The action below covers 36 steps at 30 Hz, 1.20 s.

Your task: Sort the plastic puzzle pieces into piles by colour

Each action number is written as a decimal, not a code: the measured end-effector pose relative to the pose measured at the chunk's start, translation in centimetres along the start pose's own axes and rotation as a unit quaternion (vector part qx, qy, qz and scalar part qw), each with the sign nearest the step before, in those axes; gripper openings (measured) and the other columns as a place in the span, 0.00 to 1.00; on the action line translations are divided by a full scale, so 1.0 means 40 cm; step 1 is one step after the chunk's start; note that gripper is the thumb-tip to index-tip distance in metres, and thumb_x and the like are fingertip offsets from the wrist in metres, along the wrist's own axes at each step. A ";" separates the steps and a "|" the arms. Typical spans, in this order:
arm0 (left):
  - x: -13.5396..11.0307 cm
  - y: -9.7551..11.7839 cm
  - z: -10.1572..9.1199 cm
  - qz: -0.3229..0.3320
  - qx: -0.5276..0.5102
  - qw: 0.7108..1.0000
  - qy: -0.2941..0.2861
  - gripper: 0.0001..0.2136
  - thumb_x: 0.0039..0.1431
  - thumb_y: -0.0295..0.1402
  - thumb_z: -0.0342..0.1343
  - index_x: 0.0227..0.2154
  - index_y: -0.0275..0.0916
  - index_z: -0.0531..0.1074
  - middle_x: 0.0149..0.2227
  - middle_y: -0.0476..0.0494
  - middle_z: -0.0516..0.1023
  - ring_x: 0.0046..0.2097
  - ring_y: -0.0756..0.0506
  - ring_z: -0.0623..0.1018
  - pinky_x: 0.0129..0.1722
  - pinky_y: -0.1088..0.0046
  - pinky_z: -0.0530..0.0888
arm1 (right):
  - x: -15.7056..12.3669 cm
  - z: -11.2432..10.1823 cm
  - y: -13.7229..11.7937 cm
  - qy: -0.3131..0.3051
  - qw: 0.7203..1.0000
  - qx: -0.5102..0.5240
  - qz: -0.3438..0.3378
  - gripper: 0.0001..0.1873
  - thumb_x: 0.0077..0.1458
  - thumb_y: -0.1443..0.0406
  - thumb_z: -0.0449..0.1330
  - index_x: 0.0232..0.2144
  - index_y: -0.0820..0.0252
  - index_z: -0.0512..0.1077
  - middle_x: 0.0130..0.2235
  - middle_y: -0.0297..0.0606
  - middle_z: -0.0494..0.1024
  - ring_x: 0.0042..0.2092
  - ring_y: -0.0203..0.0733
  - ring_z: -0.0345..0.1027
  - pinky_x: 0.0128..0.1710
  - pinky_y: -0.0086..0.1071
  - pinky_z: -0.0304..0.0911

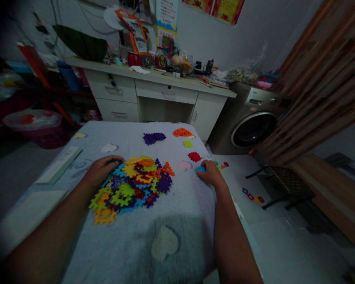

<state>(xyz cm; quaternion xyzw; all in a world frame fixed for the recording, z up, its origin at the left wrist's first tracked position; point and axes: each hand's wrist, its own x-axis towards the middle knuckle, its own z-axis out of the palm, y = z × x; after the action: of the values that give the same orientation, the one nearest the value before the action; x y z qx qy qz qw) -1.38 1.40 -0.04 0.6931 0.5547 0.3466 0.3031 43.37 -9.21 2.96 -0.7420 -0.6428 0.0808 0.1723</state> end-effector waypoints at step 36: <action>-0.001 0.001 0.003 -0.004 -0.008 1.000 0.006 0.20 0.48 0.45 0.52 0.40 0.41 0.78 0.40 0.44 0.82 0.44 0.39 0.79 0.46 0.66 0.73 | -0.005 0.024 0.007 0.028 0.999 0.011 -0.013 0.26 0.46 0.59 0.65 0.48 0.61 0.70 0.43 0.43 0.73 0.43 0.45 0.68 0.47 0.37 0.64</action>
<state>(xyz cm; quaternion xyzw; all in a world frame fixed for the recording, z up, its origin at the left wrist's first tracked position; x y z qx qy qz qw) -1.26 1.35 -0.08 0.6862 0.5567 0.3535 0.3070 43.27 -9.29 1.95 -0.7339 -0.6462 0.0651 0.1990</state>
